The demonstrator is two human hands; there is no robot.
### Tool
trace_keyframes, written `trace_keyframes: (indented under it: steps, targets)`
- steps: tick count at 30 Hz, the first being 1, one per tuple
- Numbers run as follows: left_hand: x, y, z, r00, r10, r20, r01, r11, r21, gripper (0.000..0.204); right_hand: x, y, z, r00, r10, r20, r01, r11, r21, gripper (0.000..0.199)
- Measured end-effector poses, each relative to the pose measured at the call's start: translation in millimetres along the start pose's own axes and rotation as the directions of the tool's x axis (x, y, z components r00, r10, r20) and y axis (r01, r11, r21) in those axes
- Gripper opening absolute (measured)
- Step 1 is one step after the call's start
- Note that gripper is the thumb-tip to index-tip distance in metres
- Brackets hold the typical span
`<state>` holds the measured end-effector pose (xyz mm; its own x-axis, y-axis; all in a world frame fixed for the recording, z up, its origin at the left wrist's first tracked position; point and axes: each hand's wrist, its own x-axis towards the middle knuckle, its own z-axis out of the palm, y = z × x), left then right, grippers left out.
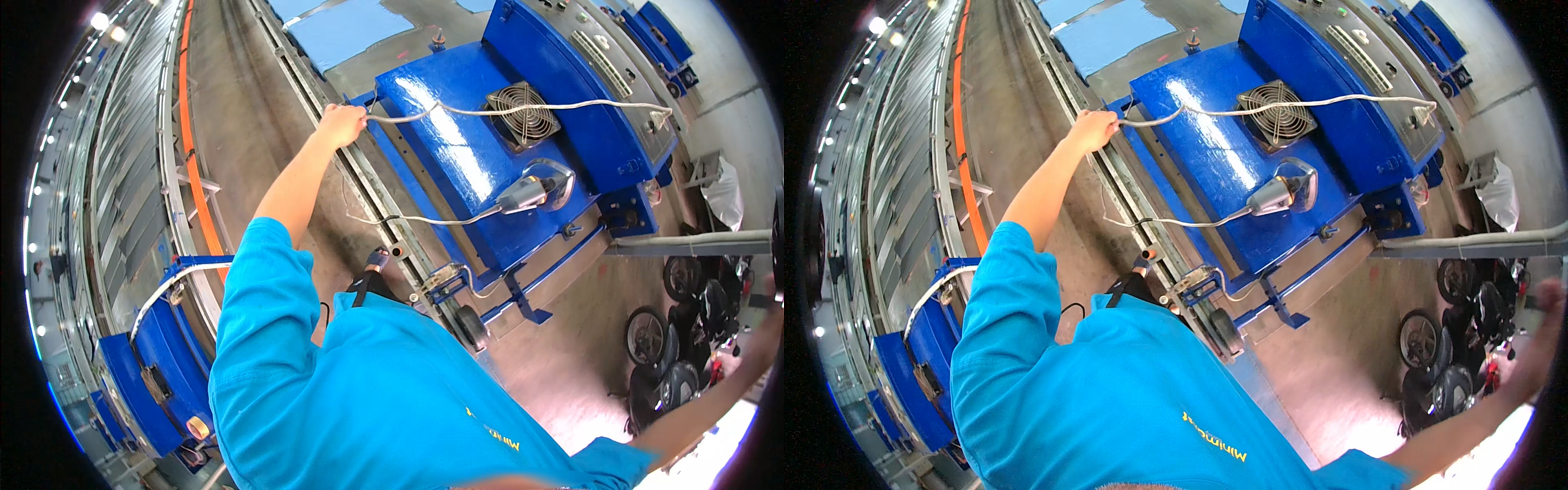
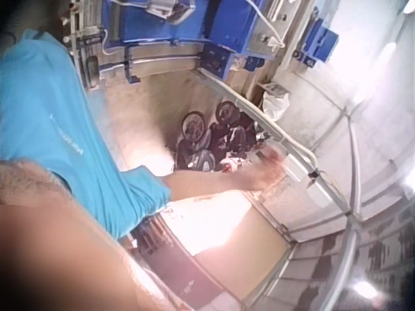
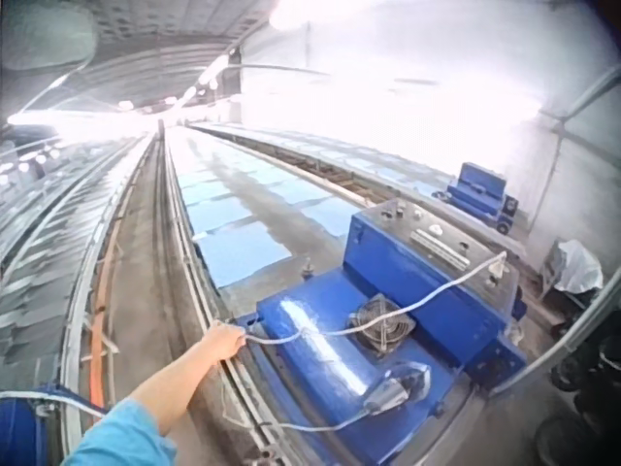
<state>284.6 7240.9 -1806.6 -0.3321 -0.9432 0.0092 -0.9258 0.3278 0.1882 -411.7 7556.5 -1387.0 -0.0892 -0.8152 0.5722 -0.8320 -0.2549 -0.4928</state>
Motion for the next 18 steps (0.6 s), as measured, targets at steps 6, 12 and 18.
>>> trace_keyframes:
  steps: [6, 12, 18]
  targets:
    - [-3, -92, -2, 0.993, -0.114, -0.001, 0.113, 0.991, -0.066, 0.02, -135, -128, 249, 0.754, 0.134, 0.644, -0.273, 0.954, 0.122, 0.036]
    - [32, -164, 20, 0.976, 0.138, 0.169, -0.073, 0.936, -0.345, 0.031, -181, -127, 424, 0.676, 0.683, 0.276, -0.735, 0.599, 0.319, 0.055]
    - [-33, -165, -37, 0.987, 0.122, 0.106, -0.031, 0.787, -0.616, 0.024, -155, -112, 511, 0.587, 0.792, -0.17, -0.79, 0.606, 0.095, 0.057]
